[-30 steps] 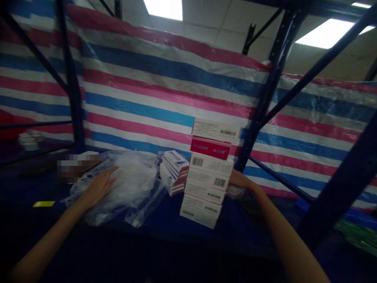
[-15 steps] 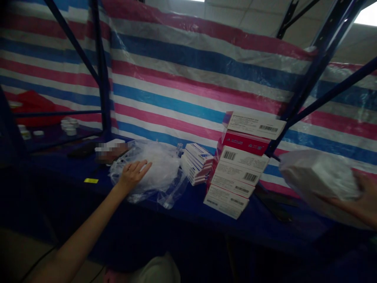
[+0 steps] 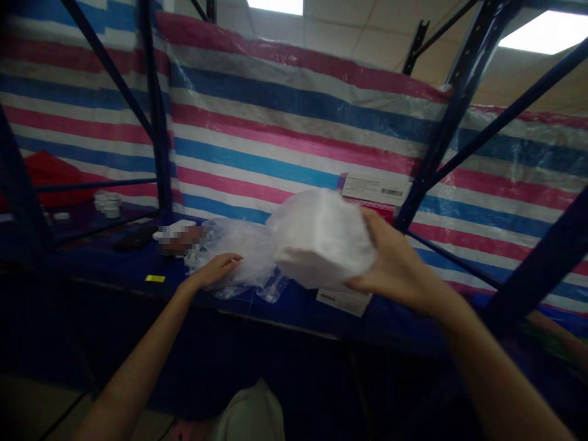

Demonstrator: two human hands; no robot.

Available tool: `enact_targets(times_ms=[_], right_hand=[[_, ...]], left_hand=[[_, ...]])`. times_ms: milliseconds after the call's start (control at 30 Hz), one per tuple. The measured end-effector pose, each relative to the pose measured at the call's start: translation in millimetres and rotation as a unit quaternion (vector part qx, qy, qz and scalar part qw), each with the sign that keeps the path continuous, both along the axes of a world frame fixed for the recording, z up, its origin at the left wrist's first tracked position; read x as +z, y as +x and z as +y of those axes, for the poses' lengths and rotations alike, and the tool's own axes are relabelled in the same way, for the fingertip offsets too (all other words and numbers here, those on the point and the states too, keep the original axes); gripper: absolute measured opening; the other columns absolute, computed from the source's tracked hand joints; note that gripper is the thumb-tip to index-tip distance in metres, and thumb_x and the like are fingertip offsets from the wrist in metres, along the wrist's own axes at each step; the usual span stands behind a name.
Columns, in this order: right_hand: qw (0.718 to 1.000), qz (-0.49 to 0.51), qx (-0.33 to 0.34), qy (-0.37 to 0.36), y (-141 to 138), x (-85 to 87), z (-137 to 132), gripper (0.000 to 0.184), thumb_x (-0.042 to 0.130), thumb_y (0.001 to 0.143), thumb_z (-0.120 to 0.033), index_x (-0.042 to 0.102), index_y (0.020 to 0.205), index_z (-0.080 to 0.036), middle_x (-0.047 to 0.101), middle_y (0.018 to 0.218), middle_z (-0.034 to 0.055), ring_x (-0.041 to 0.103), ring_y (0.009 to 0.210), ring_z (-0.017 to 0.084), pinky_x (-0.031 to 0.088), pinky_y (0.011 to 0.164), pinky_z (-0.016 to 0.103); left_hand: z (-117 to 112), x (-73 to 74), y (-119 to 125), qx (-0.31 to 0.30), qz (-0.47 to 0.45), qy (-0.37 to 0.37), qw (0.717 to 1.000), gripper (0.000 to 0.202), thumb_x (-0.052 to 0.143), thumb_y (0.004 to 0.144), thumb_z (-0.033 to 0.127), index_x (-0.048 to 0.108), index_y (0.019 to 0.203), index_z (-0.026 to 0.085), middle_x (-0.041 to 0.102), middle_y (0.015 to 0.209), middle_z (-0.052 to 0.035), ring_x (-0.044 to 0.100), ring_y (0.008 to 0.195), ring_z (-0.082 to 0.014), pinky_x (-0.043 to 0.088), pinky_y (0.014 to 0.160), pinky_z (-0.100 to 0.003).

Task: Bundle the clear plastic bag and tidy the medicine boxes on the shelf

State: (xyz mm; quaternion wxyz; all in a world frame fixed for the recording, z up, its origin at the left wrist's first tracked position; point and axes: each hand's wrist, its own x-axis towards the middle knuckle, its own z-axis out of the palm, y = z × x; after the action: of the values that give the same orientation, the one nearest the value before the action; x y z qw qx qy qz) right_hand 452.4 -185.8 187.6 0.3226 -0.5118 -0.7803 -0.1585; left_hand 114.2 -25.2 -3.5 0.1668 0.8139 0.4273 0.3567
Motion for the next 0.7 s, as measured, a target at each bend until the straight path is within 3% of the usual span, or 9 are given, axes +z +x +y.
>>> enact_targets(times_ms=[67, 133, 300, 367, 433, 500, 600, 700], right_hand=[[0.992, -0.08, 0.093, -0.024, -42, -9.2, 26, 0.094, 0.072, 0.052, -0.043, 0.032, 0.132, -0.015, 0.046, 0.126, 0.014, 0.049, 0.109, 0.029, 0.041, 0.092, 0.041], [0.985, -0.107, 0.135, -0.025, -79, -23.1, 61, 0.095, 0.071, 0.052, -0.044, 0.032, 0.131, -0.012, 0.043, 0.129, 0.015, 0.046, 0.113, 0.03, 0.037, 0.095, 0.042], [0.968, -0.137, 0.171, -0.122, -135, -76.9, 138, 0.092, 0.071, 0.053, -0.049, 0.036, 0.13, -0.013, 0.05, 0.123, 0.0162, 0.049, 0.11, 0.031, 0.039, 0.092, 0.042], [0.955, -0.143, 0.18, -0.188, -142, -97.7, 154, 0.097, 0.073, 0.051, -0.048, 0.033, 0.133, -0.014, 0.049, 0.125, 0.0165, 0.049, 0.111, 0.031, 0.038, 0.093, 0.042], [0.935, -0.144, 0.193, -0.259, -139, -111.1, 164, 0.1, 0.073, 0.051, -0.048, 0.03, 0.135, -0.014, 0.044, 0.13, 0.017, 0.045, 0.116, 0.031, 0.036, 0.096, 0.041], [0.919, -0.136, 0.205, -0.307, -130, -115.6, 167, 0.099, 0.072, 0.053, -0.049, 0.029, 0.135, -0.013, 0.035, 0.137, 0.0172, 0.037, 0.123, 0.03, 0.031, 0.101, 0.041], [0.919, -0.074, 0.243, -0.303, -115, -113.1, 167, 0.087, 0.065, 0.064, -0.05, 0.029, 0.136, -0.015, 0.026, 0.142, 0.0134, 0.028, 0.129, 0.026, 0.027, 0.104, 0.041], [0.937, 0.022, 0.257, -0.237, -111, -114.4, 165, 0.056, 0.052, 0.078, -0.042, 0.042, 0.128, -0.019, 0.045, 0.131, 0.0087, 0.045, 0.117, 0.021, 0.037, 0.096, 0.038]], left_hand=[[-6, 0.5, -3, 0.037, -0.052, 0.058, 0.996, 0.029, 0.041, 0.083, 0.032, 0.059, 0.099, 0.018, 0.063, 0.102, -0.0072, 0.058, 0.092, -0.0191, 0.043, 0.084, -0.032], [-16, 4.8, -9, 0.1, -0.114, 0.131, 0.98, 0.026, 0.04, 0.083, 0.028, 0.059, 0.098, 0.019, 0.061, 0.102, -0.0064, 0.057, 0.094, -0.0189, 0.043, 0.084, -0.033], [-43, 28.4, -27, 0.295, -0.243, 0.257, 0.888, 0.023, 0.035, 0.085, 0.023, 0.057, 0.09, 0.019, 0.059, 0.096, -0.0059, 0.054, 0.096, -0.0193, 0.041, 0.085, -0.033], [-49, 37.5, -26, 0.282, -0.195, 0.261, 0.902, 0.021, 0.037, 0.085, 0.024, 0.056, 0.09, 0.019, 0.059, 0.094, -0.0055, 0.053, 0.095, -0.0193, 0.041, 0.086, -0.034], [-48, 43.5, -19, 0.207, -0.081, 0.233, 0.947, 0.02, 0.041, 0.085, 0.028, 0.058, 0.093, 0.02, 0.059, 0.095, -0.0051, 0.053, 0.095, -0.0198, 0.039, 0.087, -0.035], [-42, 45.8, -10, 0.129, 0.026, 0.188, 0.973, 0.022, 0.044, 0.084, 0.032, 0.059, 0.095, 0.02, 0.06, 0.097, -0.005, 0.052, 0.097, -0.0204, 0.038, 0.089, -0.036], [-28, 45.4, 6, 0.081, 0.094, 0.143, 0.982, 0.025, 0.047, 0.083, 0.037, 0.06, 0.097, 0.02, 0.06, 0.101, -0.0059, 0.052, 0.1, -0.0208, 0.037, 0.089, -0.036], [-18, 45.5, 19, 0.076, 0.12, 0.154, 0.978, 0.029, 0.051, 0.081, 0.037, 0.057, 0.104, 0.019, 0.06, 0.101, -0.0061, 0.051, 0.1, -0.021, 0.037, 0.087, -0.036]])
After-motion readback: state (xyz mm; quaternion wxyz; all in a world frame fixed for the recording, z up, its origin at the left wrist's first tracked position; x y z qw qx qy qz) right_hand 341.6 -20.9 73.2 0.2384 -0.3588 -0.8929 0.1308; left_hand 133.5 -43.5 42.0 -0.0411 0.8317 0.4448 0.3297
